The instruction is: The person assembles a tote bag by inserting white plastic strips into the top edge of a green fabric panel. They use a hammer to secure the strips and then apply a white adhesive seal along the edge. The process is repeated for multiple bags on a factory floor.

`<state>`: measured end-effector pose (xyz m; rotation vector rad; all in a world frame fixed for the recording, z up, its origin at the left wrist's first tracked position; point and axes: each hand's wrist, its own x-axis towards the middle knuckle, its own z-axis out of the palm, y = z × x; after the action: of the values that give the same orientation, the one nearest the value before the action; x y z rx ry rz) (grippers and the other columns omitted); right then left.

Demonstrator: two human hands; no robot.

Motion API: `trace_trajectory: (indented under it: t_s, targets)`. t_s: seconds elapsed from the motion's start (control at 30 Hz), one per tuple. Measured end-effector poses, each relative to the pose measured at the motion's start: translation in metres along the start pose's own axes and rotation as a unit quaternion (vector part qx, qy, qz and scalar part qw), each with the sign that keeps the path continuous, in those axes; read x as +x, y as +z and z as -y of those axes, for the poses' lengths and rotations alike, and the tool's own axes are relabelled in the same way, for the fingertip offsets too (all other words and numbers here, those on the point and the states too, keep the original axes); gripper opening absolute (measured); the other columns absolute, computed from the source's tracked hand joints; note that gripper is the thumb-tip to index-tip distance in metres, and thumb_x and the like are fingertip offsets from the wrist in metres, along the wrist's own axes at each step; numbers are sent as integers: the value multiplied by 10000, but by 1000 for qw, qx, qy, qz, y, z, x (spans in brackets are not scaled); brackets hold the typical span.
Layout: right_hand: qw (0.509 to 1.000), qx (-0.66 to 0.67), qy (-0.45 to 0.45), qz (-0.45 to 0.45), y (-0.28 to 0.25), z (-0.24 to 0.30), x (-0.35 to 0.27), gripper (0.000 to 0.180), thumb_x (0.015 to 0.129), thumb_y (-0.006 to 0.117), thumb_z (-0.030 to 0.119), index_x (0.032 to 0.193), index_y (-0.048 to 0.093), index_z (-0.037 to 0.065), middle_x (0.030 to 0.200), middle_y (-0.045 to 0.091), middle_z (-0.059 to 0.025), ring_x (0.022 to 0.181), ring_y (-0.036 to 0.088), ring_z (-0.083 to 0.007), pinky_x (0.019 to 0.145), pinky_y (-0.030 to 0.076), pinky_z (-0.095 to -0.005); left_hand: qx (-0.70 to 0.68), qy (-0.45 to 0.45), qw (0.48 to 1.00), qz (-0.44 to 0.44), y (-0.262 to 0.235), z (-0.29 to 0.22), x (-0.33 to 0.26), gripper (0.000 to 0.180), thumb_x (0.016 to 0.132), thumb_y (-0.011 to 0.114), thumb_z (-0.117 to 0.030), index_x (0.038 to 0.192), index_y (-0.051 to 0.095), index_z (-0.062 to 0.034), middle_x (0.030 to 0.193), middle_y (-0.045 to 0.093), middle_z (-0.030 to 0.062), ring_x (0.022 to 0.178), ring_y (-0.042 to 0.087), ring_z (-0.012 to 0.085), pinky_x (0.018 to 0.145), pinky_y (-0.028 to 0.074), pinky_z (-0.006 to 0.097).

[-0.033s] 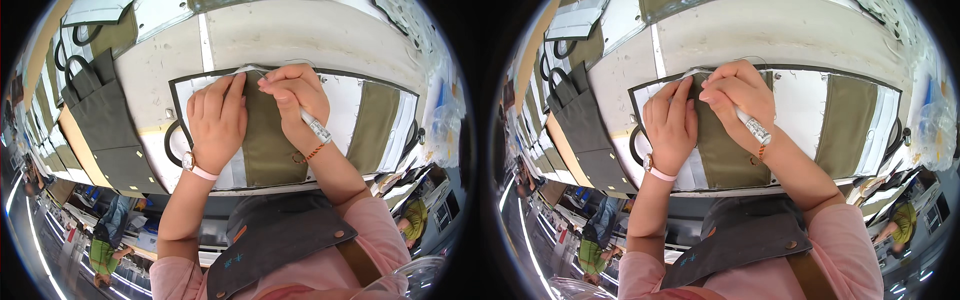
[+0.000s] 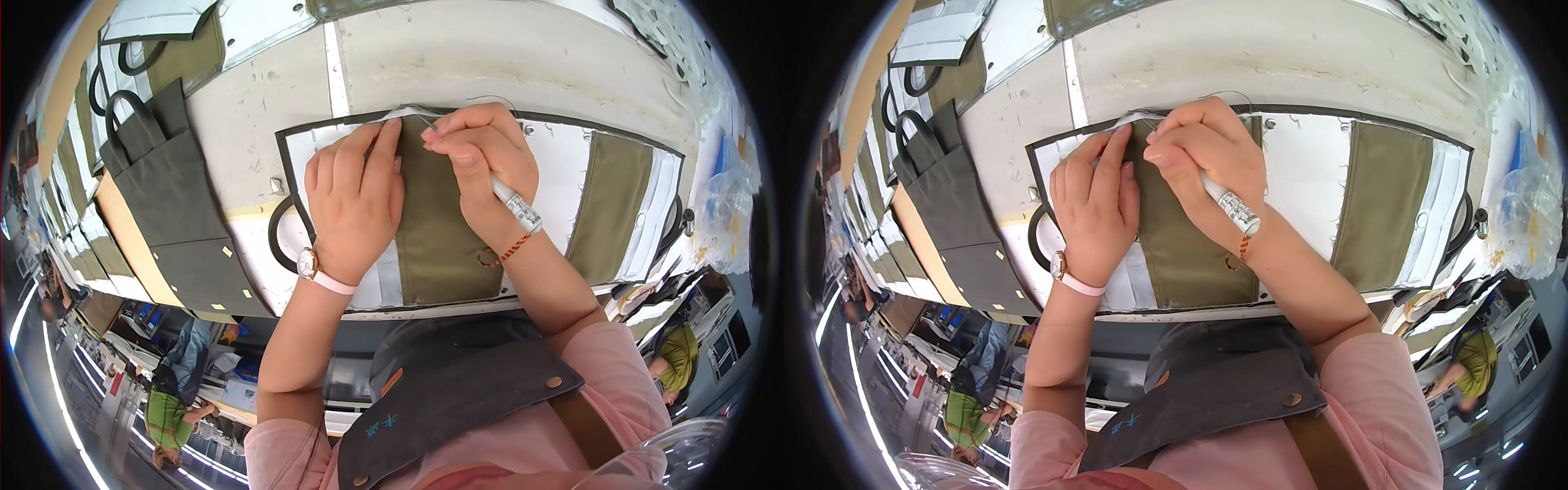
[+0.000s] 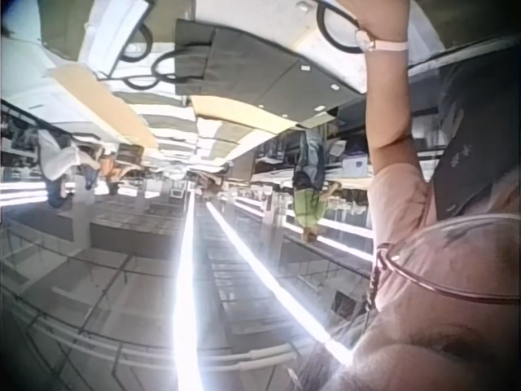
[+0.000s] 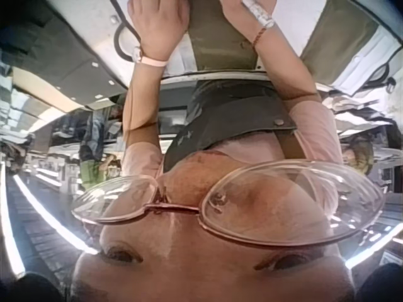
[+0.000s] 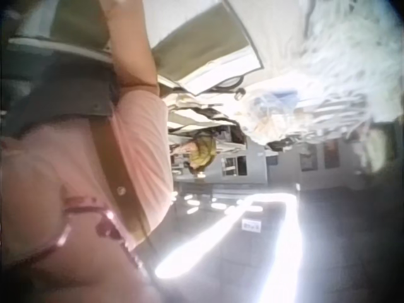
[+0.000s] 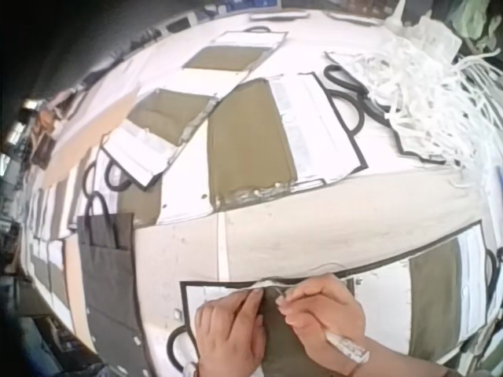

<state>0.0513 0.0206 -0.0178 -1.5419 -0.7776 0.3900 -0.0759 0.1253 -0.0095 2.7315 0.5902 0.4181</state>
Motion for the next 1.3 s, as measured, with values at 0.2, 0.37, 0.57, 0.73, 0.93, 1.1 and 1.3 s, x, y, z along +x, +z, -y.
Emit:
trace_trajectory:
  t_s: [0.2, 0.37, 0.57, 0.73, 0.93, 1.1, 1.3]
  targets:
    - [999, 45, -10, -9, -6, -7, -5, 181, 917, 630, 110, 793, 658, -20, 891, 617, -109, 682, 554, -155, 587, 444, -260, -12, -8, 1000, -8, 2, 1, -1, 399, 836, 627, -46, 1235, 617, -42, 1131, 601, 103, 979, 564, 268, 872, 427, 378]
    - [1000, 20, -5, -12, -2, -7, -2, 174, 914, 632, 107, 795, 658, -19, 882, 621, -111, 686, 563, -160, 589, 450, -268, 2, -10, 1000, 2, -1, -2, 2, 408, 831, 625, -49, 1238, 621, -65, 1116, 583, 98, 964, 552, 274, 867, 424, 383]
    - [999, -14, 30, -13, -1, -4, 0, 162, 910, 634, 103, 801, 664, -14, 877, 620, -107, 696, 571, -168, 600, 459, -270, 10, -20, 999, 27, -3, -4, 5, 430, 803, 632, -36, 1231, 635, -81, 1113, 564, 83, 938, 535, 257, 862, 418, 381]
    - [999, -10, -13, -30, -4, -7, -2, 160, 913, 627, 106, 815, 658, -16, 868, 611, -103, 689, 565, -172, 596, 455, -266, 2, -15, 1000, 19, -2, -2, 2, 465, 792, 635, -21, 1248, 639, -114, 1123, 559, 75, 913, 539, 243, 845, 424, 376]
    - [977, -101, -118, 149, -51, 17, -28, 255, 852, 722, 261, 860, 655, 15, 875, 582, -117, 736, 584, -229, 629, 481, -302, 12, -8, 1000, 7, -1, -2, 0, 511, 769, 638, -12, 1257, 642, -164, 1130, 555, 67, 902, 542, 232, 834, 429, 378]
    - [899, -309, -211, 229, -69, 29, -44, 289, 778, 736, 156, 1030, 663, 37, 948, 594, -115, 894, 634, -304, 730, 520, -377, 20, -3, 1000, 0, 0, -3, 0, 495, 758, 654, -51, 1236, 643, -177, 1122, 558, 56, 925, 535, 229, 834, 423, 382]
    - [928, -309, -114, 173, -62, 35, -11, 304, 760, 688, 45, 1058, 628, 38, 983, 607, -113, 976, 580, -307, 869, 460, -423, 19, -15, 1000, -2, -1, -4, 0, 496, 765, 648, -61, 1242, 644, -199, 1120, 565, 48, 929, 536, 229, 839, 423, 380]
